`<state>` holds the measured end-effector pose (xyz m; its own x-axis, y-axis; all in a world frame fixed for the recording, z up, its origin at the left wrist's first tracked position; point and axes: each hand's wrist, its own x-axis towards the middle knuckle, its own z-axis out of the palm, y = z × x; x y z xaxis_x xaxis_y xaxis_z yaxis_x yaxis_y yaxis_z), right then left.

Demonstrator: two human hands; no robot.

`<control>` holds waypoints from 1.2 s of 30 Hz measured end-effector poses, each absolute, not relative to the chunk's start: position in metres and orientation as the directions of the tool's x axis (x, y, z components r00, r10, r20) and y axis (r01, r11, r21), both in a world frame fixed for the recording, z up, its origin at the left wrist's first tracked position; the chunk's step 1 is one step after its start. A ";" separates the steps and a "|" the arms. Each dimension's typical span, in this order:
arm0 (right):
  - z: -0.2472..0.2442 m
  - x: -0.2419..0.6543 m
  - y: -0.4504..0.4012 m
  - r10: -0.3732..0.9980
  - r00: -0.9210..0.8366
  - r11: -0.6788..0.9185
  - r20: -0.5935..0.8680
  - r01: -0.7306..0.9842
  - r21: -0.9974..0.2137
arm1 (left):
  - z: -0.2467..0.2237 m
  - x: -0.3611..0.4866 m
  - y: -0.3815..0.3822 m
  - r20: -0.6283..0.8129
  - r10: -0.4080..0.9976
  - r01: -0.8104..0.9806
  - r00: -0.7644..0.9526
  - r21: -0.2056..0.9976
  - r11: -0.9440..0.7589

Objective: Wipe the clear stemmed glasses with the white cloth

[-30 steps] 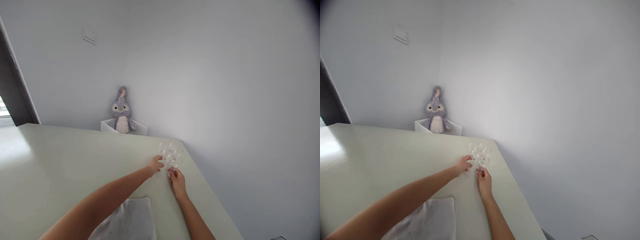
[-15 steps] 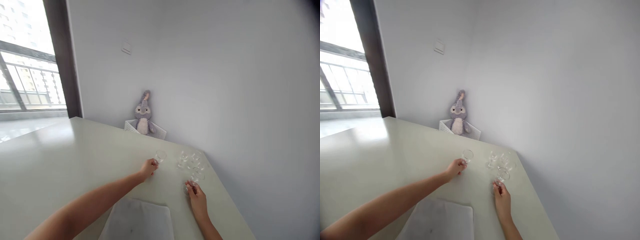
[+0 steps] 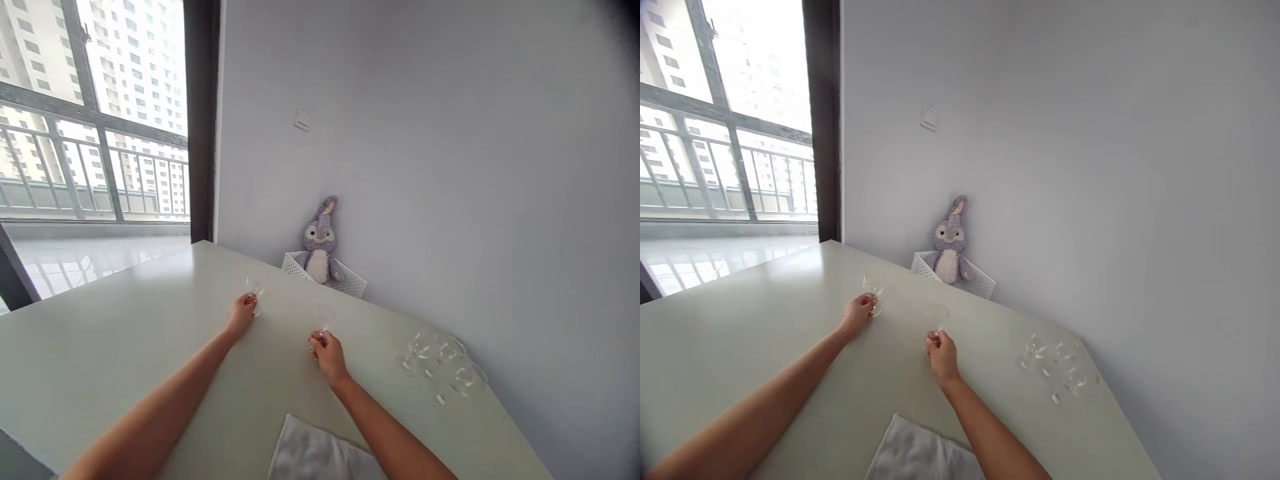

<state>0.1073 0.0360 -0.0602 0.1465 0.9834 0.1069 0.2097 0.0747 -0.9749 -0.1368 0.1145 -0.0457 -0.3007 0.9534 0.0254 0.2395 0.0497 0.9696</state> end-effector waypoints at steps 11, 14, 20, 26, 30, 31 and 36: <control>-0.049 -0.011 0.121 0.997 0.058 0.039 0.046 0.125 -0.991 | -0.060 -0.162 0.139 0.099 0.902 0.312 -0.420 0.949 0.041; -0.045 -0.024 0.131 0.998 0.044 0.030 0.035 0.100 -0.995 | -0.063 -0.161 0.142 0.113 0.902 0.330 -0.417 0.943 0.035; -0.043 -0.009 0.125 0.999 0.051 0.006 0.009 0.058 -0.998 | -0.064 -0.160 0.142 0.124 0.905 0.374 -0.406 0.926 0.041; -0.048 0.093 0.071 0.964 0.265 0.021 0.027 0.028 -0.999 | -0.063 -0.158 0.140 0.132 0.925 0.403 -0.357 0.915 0.025; -0.054 0.185 0.019 0.836 0.548 0.033 0.024 -0.007 -0.999 | -0.059 -0.155 0.139 0.133 0.934 0.408 -0.331 0.913 0.014; -0.056 0.205 0.007 0.785 0.619 0.039 0.018 -0.020 -0.999 | -0.058 -0.155 0.139 0.131 0.935 0.410 -0.330 0.912 0.017; -0.063 0.271 -0.024 0.572 0.819 0.081 -0.035 -0.099 -0.992 | -0.054 -0.153 0.136 0.125 0.931 0.412 -0.344 0.911 0.030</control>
